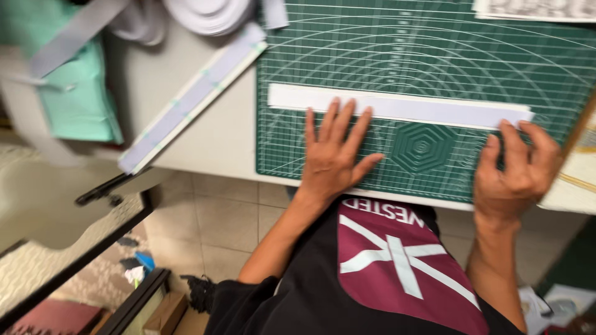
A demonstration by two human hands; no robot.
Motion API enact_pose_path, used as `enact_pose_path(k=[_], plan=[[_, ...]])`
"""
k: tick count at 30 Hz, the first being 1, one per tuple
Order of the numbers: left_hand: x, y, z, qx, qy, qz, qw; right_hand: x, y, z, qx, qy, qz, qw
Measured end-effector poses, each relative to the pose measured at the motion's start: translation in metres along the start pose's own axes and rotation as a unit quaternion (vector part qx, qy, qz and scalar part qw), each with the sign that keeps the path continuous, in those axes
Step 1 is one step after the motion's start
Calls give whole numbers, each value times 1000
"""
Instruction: The person folds and aligns white paper strips on a green cutting mat, then uses a roll of green tape to secure the edges. The person handles the strips one at a time, pressing them flat and adjusting their positions before taping.
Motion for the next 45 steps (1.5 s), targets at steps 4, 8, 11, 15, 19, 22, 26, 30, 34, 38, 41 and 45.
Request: enact_pose_path(k=[4, 8, 11, 15, 19, 22, 26, 30, 34, 38, 41, 45], plan=[[3, 3, 1, 8, -3, -4, 1000, 15, 8, -2, -9, -63, -81, 995], [2, 9, 0, 7, 0, -4, 1000, 23, 13, -9, 2, -79, -123, 989], [1, 13, -1, 12, 1, -5, 1000, 27, 15, -12, -6, -73, -112, 991], [0, 17, -2, 18, -1, -13, 1000, 32, 18, -12, -13, -60, -99, 993], [-1, 18, -2, 18, -1, -16, 1000, 31, 18, -12, -11, -50, -84, 995], [-1, 18, -2, 17, -3, -14, 1000, 28, 18, -10, -7, -51, -84, 995], [-2, 18, -1, 16, 1, -21, 1000, 25, 18, -7, -3, -47, -77, 996], [-2, 18, -1, 13, 3, -25, 1000, 24, 16, -7, -8, -47, -74, 996], [-2, 18, -2, 15, 4, -29, 999, 23, 15, -6, -12, -45, -71, 996], [-3, 20, -3, 7, 4, -26, 1000, 22, 15, -6, -10, -47, -76, 996], [-3, 22, -3, 7, 5, -31, 999, 23, 16, -7, -10, -46, -74, 996], [-4, 23, -3, 10, 6, -39, 999, 25, 18, -6, -9, -38, -67, 997]])
Point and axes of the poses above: each hand's wrist, its own z-axis towards the middle knuckle, its own y-axis out of the palm, x = y × z, the point moved 3 cm from there along z, towards the middle knuckle
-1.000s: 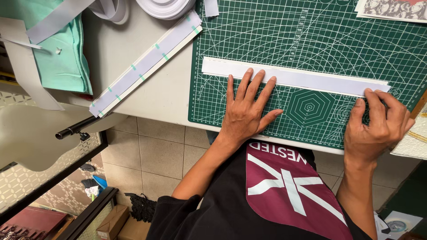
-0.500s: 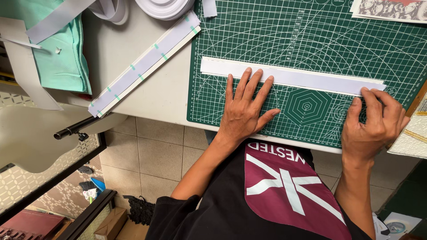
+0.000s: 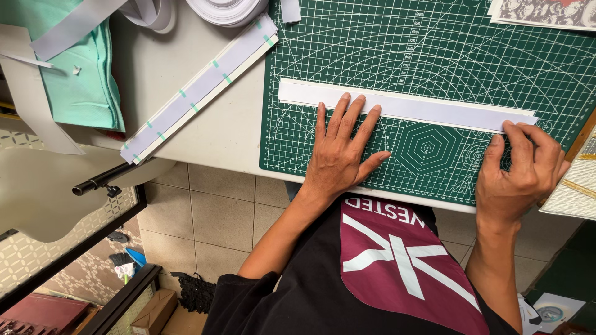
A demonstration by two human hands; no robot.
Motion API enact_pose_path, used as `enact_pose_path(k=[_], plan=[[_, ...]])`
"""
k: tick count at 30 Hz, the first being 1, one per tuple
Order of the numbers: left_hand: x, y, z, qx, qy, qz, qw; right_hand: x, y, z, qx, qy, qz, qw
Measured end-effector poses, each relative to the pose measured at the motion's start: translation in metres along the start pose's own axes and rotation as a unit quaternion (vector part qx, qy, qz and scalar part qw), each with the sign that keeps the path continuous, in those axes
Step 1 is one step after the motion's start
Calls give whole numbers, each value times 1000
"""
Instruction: The person folds and aligns white paper strips on a green cutting mat, then uses a roll of green tape to secure the edges. The person handles the strips one at a time, pressing them flat and adjusting their positions before taping.
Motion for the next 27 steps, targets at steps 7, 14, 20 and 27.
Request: enact_pose_path(k=[7, 14, 20, 27], plan=[[1, -8, 3, 12, -19, 2, 1000, -3, -1, 2, 9, -3, 0, 1000], [-27, -36, -2, 28, -89, 95, 991, -4, -2, 3, 12, -8, 5, 1000], [-49, -52, -10, 41, -130, 103, 985, -3, -1, 1, 11, -11, 3, 1000], [-50, -51, -10, 39, -122, 109, 986, -7, -4, 3, 11, 0, 21, 1000]])
Point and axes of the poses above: each hand's wrist, its own z-axis towards the middle knuckle, its own y-axis out of the palm, x = y × z, the point moved 3 cm from there along z, towards the middle knuckle
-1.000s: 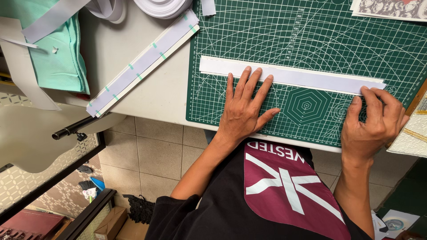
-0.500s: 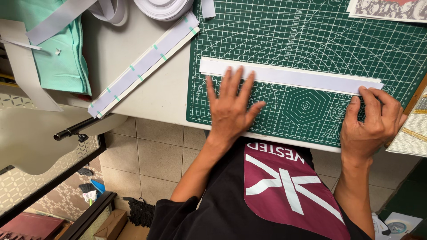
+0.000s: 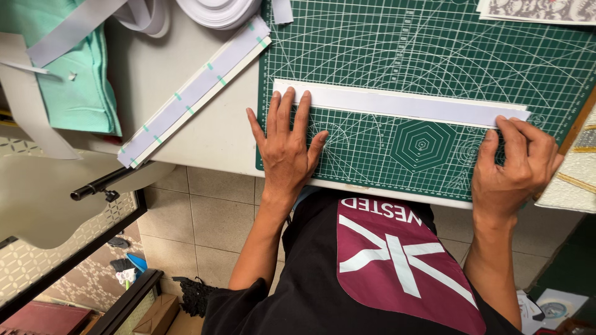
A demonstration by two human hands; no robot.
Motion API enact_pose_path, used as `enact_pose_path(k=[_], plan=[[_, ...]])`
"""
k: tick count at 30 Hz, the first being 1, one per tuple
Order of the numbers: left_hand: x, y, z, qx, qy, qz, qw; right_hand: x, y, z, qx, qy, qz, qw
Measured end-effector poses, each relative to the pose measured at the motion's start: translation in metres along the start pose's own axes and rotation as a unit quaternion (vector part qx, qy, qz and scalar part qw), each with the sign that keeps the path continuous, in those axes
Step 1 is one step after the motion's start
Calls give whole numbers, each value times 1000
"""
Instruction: The person folds and aligns white paper strips on a green cutting mat, then uses a roll of green tape to secure the edges. The person handles the strips one at a time, pressing them flat and adjusting their positions before taping.
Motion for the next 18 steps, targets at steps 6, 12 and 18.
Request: enact_pose_path(k=[6, 12, 18], plan=[[3, -10, 4, -6, -5, -2, 1000, -8, -5, 6, 0, 16, 19, 1000], [4, -27, 16, -2, -19, -21, 1000, -19, -11, 12, 3, 29, 37, 999], [3, -41, 31, 13, -20, -4, 1000, -30, -17, 19, 4, 43, 48, 998]])
Point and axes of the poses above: each hand's wrist, its own z-axis towards the middle knuckle, its own y-axis out of the palm, x = y × z, the point moved 3 cm from there along z, towards the middle knuckle
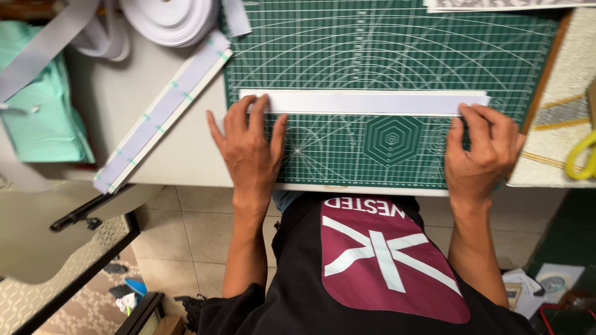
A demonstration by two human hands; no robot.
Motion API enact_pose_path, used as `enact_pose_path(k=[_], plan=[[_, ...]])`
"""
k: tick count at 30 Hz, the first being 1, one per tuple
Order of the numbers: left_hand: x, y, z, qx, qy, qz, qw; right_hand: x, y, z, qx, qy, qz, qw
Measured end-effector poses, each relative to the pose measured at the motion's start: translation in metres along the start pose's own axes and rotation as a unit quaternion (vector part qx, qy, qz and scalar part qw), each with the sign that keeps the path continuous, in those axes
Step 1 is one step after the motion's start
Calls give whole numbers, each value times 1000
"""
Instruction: The person folds and aligns white paper strips on a green cutting mat, then uses a roll of green tape to secure the edges. The person handles the strips one at a time, pressing them flat and adjusting their positions before taping.
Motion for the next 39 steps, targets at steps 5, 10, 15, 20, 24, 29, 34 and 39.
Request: enact_pose_path(k=[5, 10, 15, 20, 24, 29, 34, 39], plan=[[34, 12, 4, 6, 52, -75, 996, -8, -4, 6, 7, 7, 9, 1000], [108, 44, -11, -40, 269, -140, 952, -13, -5, 10, 13, 0, 6, 1000], [137, 59, -13, -54, 327, -99, 938, -14, -3, 12, 7, 4, -1, 1000], [143, 61, -11, -69, 331, -66, 939, -16, -6, 15, 5, 3, 11, 1000], [144, 59, -11, -77, 324, -70, 940, -11, -10, 17, 39, 99, 124, 987], [145, 56, -10, -84, 318, -80, 941, -8, -9, 14, 41, 92, 113, 989], [145, 55, -11, -84, 318, -78, 941, -7, -6, 9, 21, 62, 56, 996], [145, 58, -12, -80, 318, -71, 942, -6, -3, 6, 17, 41, 16, 999]])
Point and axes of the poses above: each hand's wrist, its own z-axis towards the middle knuckle, its own y-axis out of the palm, x = y × z, the point moved 3 cm from there along z, towards the middle knuckle
